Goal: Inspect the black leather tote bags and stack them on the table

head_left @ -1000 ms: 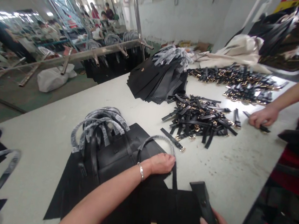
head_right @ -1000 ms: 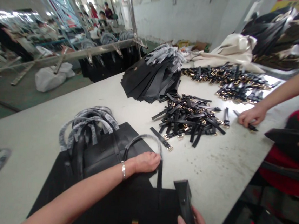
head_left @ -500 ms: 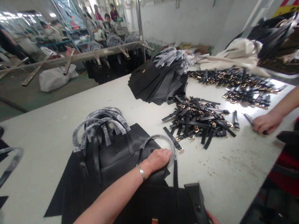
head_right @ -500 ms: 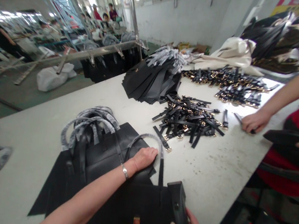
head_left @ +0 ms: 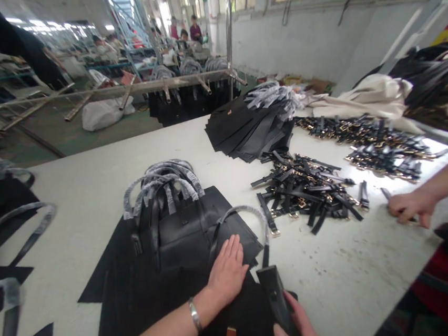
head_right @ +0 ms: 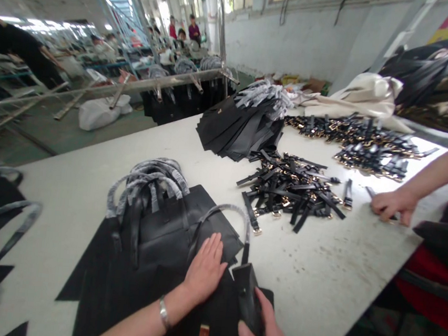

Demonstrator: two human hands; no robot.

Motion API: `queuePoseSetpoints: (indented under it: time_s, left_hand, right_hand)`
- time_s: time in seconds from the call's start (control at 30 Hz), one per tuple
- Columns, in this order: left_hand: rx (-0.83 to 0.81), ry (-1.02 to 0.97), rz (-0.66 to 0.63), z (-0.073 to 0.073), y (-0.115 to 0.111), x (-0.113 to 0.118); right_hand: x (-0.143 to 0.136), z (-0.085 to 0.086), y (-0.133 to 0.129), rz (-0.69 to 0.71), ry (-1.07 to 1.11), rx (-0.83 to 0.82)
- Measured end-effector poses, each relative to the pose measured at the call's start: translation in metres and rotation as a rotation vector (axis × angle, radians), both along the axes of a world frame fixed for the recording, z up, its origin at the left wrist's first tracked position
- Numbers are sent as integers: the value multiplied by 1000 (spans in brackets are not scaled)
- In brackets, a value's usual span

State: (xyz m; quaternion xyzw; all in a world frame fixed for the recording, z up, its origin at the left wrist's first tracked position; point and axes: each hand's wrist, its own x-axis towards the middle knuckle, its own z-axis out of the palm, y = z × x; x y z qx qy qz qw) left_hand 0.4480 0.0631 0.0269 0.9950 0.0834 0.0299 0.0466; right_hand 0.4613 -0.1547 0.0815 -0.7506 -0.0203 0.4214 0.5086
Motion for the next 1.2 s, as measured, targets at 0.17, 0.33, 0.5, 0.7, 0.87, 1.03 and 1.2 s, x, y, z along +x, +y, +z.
queuePoseSetpoints:
  time_s: [0.17,0.33,0.5,0.7,0.87,1.03,1.2]
  left_hand:
    - [-24,-35,-14,-6,-7,-21]
    - [-29,-27,-19,0,-6,-17]
    - [5,-37,-33,2,-5,-18]
    - [9,-48,-26,-1,-5,-17]
    - [10,-56,-36,-1,-6,-18]
    - [-16,-77,-27,-2,-4,-18]
    - [-142,-134,-21,6,-3,-19]
  right_hand:
    - [29,7,42,14,115,53]
    - [55,17,59,-54,206,52]
    - [77,20,72,-11,175,32]
    - [79,21,68,69,149,-5]
    - [91,19,87,23,61,16]
    - [101,39,68,-84,-85,11]
    - [59,52,-7,-49,38,-91]
